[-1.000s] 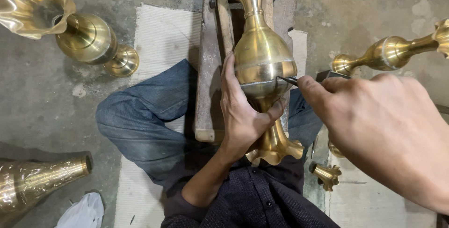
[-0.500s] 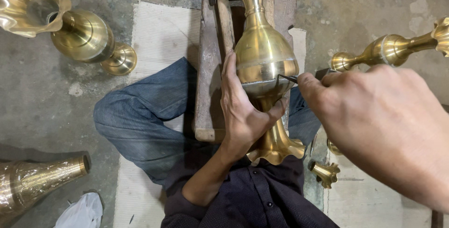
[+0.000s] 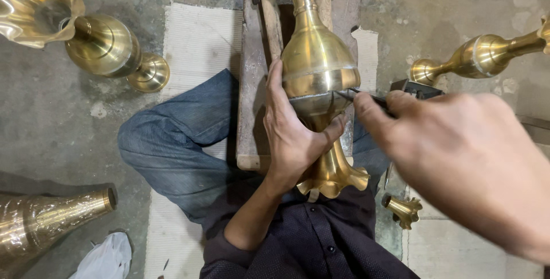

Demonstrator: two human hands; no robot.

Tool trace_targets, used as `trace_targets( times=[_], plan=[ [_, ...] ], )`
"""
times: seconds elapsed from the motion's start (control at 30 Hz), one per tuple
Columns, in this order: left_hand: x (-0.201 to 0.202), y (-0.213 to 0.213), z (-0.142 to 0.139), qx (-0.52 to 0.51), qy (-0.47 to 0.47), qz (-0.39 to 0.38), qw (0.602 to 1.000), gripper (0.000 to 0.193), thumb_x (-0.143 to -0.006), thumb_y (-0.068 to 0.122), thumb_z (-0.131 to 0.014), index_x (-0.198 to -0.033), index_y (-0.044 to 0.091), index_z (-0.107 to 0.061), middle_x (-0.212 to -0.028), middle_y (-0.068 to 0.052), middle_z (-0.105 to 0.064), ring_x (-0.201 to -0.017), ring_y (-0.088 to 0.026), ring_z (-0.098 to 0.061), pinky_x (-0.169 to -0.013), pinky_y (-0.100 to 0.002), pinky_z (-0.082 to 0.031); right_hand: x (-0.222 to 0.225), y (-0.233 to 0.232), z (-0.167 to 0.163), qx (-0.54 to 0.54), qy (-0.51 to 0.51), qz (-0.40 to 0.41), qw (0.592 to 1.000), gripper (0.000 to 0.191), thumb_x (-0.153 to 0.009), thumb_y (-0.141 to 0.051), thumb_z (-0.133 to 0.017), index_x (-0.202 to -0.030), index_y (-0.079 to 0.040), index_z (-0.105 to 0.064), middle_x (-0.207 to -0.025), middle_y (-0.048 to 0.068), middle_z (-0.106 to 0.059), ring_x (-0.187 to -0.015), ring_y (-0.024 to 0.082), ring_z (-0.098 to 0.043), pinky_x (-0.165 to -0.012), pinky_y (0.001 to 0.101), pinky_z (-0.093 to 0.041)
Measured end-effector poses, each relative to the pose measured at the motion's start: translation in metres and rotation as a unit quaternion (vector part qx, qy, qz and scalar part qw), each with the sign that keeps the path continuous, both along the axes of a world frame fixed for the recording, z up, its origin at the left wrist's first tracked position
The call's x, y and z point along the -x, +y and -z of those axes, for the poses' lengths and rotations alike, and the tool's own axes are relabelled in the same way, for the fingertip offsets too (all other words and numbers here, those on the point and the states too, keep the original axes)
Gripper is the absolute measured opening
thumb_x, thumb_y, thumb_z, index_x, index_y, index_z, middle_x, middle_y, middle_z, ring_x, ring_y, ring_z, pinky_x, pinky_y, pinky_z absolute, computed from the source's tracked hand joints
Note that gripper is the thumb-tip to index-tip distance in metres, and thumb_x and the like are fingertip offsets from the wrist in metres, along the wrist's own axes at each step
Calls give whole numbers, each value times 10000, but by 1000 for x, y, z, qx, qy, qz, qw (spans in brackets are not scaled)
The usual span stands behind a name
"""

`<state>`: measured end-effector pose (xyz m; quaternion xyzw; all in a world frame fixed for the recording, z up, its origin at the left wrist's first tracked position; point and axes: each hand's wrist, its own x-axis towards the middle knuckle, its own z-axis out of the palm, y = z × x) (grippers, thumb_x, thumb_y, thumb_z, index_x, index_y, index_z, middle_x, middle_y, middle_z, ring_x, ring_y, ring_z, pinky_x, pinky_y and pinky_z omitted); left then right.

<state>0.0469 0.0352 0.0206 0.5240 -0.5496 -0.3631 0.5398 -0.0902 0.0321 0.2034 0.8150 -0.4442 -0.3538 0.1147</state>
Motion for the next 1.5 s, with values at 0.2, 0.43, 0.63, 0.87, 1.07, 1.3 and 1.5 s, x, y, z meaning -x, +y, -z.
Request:
trace_targets(
  times=[0.2,0.43,0.63,0.87,1.07,1.3,1.5],
  plan=[
    [5,-2,-4,26,-34,-13,999,1207,-692,271,-898,-1623,12,-175,-1553,-292,-436,-1431,-431,-521,-1216,-506,-442,42,-17,9,12,-137,54,989,403,-866,-536,-645,-1244,-414,-716,-1090,-62,-769,-507,139,-683,-364,329,-505],
    [27,-9,-20,-2,-48,-7,999,1186,-681,223,-889,-1609,-6,-186,-1485,-295,-501,-1357,-413,-590,-1140,-482,-510,93,-40,20,11,-181,-14,983,497,-902,-549,-577,-1333,-342,-715,-1110,-45,-771,-419,110,-657,-324,322,-493],
    [44,-15,-36,-80,105,67,989,1174,-735,216,-826,-1620,-36,-99,-1406,-252,-562,-1241,-327,-696,-1110,-412,-576,105,-72,8,-67,-28,-173,982,521,-972,-246,-463,-1490,-249,-519,-1142,28,-711,-666,166,-732,-634,368,-636],
    [65,-23,-35,-10,-8,39,999,1104,-731,78,-852,-1587,-71,-171,-1401,-249,-537,-1287,-322,-650,-1112,-405,-571,116,-98,8,-84,-15,-351,933,522,-831,-199,-497,-1340,-85,-517,-1040,162,-688,-649,217,-710,-637,392,-655],
    [73,-29,-24,11,-30,30,999,1110,-715,61,-853,-1579,-77,-171,-1372,-238,-530,-1256,-316,-648,-1104,-386,-562,125,-104,21,-39,-23,-412,910,407,-907,-149,-497,-1276,-5,-591,-1155,341,-688,-608,242,-717,-526,339,-632],
    [71,-34,-19,9,-57,33,998,1129,-687,88,-871,-1567,-81,-184,-1330,-219,-569,-1218,-299,-668,-1081,-378,-564,128,-106,32,-110,-21,-381,918,367,-1013,-241,-454,-1154,59,-611,-1023,321,-719,-503,164,-664,-425,289,-515],
    [69,-35,-17,28,-118,14,992,1150,-655,110,-895,-1552,-78,-199,-1337,-236,-542,-1239,-321,-633,-1087,-404,-538,131,-102,28,-53,-4,-435,899,330,-939,-182,-509,-1057,104,-623,-1050,368,-721,-458,174,-644,-446,293,-483]
  ],
)
